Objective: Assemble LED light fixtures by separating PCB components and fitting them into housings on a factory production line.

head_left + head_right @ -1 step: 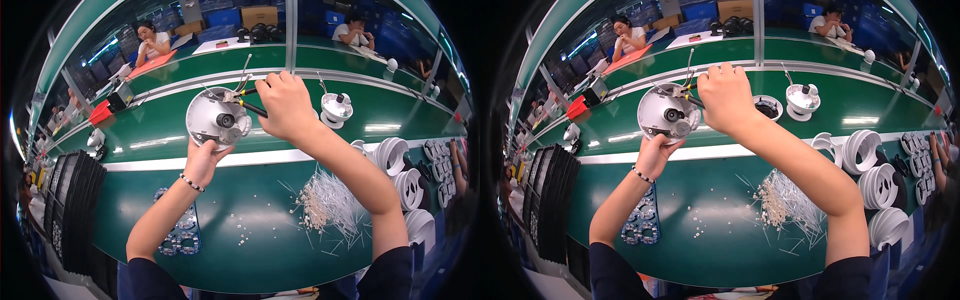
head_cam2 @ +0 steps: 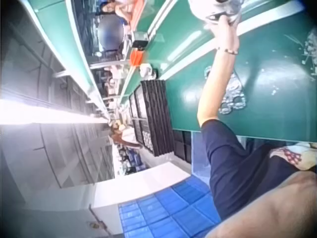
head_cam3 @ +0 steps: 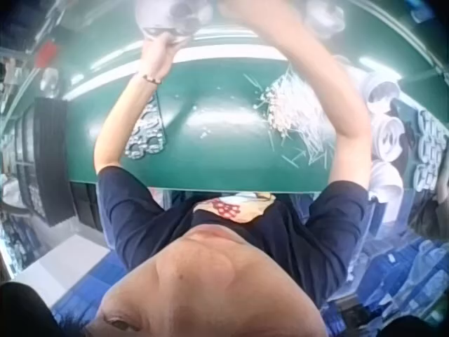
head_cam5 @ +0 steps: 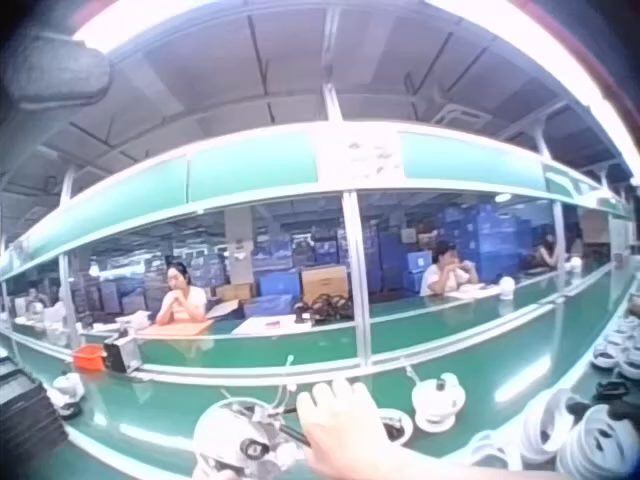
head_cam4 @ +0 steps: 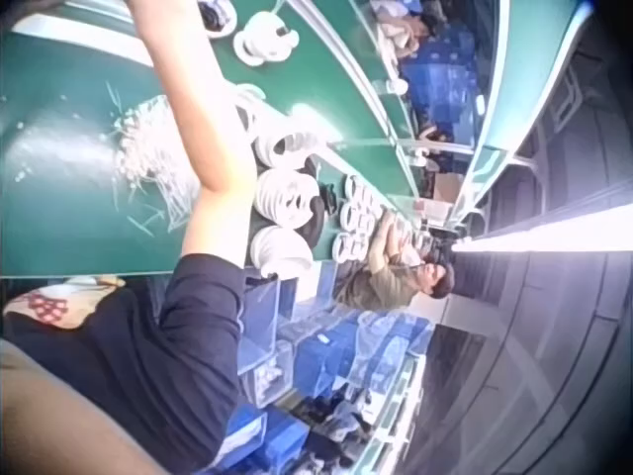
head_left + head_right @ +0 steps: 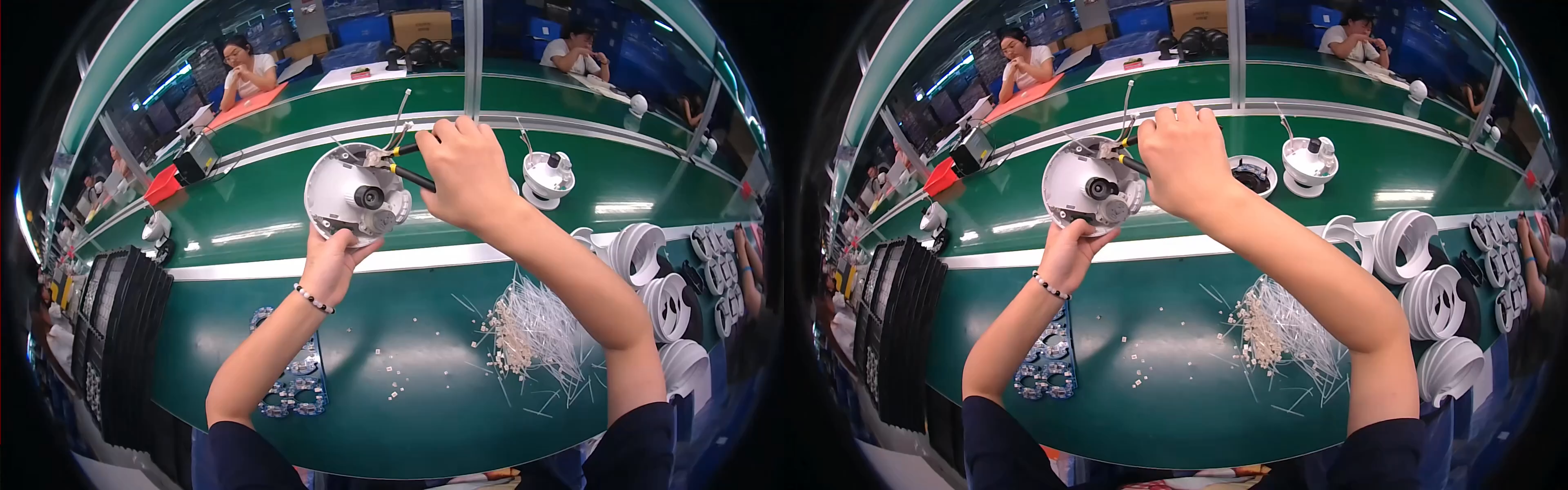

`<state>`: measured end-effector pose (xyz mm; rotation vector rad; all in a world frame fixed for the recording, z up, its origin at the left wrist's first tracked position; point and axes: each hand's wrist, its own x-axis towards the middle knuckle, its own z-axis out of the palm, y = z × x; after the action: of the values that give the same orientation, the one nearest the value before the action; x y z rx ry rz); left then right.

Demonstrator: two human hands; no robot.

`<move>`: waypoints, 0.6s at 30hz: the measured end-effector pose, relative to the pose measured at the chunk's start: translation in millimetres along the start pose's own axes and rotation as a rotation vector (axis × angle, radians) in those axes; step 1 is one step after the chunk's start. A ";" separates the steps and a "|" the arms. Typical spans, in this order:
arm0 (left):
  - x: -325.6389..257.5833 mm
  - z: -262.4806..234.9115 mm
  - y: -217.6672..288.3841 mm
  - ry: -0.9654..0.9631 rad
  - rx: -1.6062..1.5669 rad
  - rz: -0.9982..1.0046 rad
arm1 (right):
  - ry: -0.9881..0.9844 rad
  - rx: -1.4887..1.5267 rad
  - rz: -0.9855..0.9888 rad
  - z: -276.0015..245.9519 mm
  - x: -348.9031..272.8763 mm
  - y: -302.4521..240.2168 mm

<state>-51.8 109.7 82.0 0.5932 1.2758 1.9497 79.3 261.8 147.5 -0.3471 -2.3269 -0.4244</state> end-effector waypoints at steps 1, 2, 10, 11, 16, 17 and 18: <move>-1.2 3.6 -0.6 -0.007 0.000 -0.001 | 0.011 -0.003 -0.016 -3.7 -1.2 2.2; -2.3 6.9 -1.2 -0.018 0.011 -0.006 | 0.012 -0.008 -0.012 -5.6 -2.6 4.6; 5.9 25.5 -4.5 0.040 0.199 0.067 | -0.090 0.108 0.072 -9.6 -36.5 29.9; 11.8 24.7 -7.1 0.052 0.243 0.117 | -0.049 0.135 0.102 -10.6 -43.9 34.5; 49.7 30.1 -21.2 0.091 0.367 0.321 | 0.083 0.247 0.207 -44.8 -96.8 52.9; 57.9 33.6 -21.9 0.120 0.327 0.294 | 0.090 0.299 0.218 -54.4 -108.8 48.1; 65.7 35.3 -24.1 0.097 0.221 0.204 | 0.074 0.391 0.241 -59.6 -124.8 42.8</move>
<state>-60.9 187.2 73.7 0.7726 1.5579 2.0366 218.6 261.6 107.9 -0.4045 -2.1982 0.1338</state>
